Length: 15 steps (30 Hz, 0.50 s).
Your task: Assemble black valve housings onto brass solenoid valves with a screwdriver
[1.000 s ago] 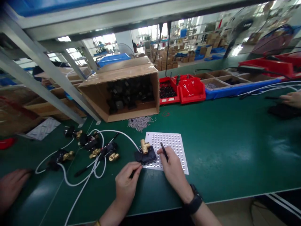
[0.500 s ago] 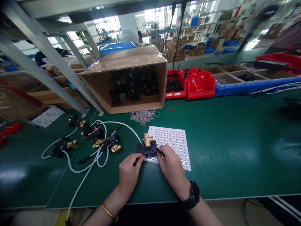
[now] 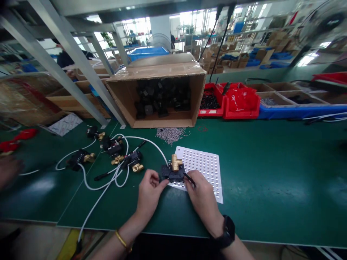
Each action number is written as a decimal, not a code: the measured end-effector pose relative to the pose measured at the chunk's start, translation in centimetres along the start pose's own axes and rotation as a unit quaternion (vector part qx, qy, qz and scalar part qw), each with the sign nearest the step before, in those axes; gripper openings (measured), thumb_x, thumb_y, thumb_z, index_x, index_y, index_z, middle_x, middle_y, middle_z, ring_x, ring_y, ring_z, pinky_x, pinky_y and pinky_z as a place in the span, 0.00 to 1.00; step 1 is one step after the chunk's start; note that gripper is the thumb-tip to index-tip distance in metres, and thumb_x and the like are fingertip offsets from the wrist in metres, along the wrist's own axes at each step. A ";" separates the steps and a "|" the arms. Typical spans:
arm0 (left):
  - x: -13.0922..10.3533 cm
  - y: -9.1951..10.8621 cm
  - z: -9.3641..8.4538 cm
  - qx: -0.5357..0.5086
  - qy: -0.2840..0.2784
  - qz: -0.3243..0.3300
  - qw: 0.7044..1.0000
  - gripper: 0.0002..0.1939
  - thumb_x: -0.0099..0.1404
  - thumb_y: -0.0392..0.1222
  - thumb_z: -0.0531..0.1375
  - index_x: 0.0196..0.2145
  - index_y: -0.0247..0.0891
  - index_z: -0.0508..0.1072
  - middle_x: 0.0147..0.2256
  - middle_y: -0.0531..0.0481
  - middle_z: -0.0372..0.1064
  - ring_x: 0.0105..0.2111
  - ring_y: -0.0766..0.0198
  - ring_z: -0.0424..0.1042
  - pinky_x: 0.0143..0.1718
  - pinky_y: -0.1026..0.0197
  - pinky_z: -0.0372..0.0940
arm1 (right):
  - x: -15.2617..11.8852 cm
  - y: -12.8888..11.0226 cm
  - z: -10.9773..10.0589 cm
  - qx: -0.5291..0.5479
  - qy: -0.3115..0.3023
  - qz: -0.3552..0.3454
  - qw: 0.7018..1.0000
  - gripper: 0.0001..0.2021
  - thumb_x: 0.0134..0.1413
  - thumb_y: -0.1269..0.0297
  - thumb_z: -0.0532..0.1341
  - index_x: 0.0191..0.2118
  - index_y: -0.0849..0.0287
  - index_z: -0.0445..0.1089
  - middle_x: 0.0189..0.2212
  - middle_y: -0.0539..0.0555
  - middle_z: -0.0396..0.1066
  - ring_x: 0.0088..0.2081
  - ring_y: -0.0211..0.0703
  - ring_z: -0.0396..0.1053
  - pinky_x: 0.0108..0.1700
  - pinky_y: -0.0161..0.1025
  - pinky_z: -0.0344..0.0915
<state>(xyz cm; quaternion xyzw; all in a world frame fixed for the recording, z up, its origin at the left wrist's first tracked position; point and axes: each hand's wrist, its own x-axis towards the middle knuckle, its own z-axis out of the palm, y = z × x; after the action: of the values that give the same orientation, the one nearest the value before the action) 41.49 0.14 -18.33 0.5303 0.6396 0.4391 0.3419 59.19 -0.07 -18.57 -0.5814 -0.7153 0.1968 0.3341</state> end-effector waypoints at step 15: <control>5.3 12.1 1.7 -0.101 -0.070 0.160 0.979 0.14 0.64 0.41 0.52 0.47 0.39 0.67 0.21 0.56 0.63 0.19 0.71 0.61 0.19 0.69 0.55 | 3.7 -2.0 -0.9 0.030 -0.045 0.011 0.998 0.22 0.36 0.70 0.65 0.43 0.58 0.66 0.38 0.55 0.71 0.38 0.50 0.69 0.39 0.40 0.64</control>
<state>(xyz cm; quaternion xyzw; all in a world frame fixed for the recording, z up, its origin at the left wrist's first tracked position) 46.48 6.27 -7.66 0.6180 0.4732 0.5120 0.3634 58.03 2.89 -15.65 -0.5698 -0.7166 0.2480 0.3167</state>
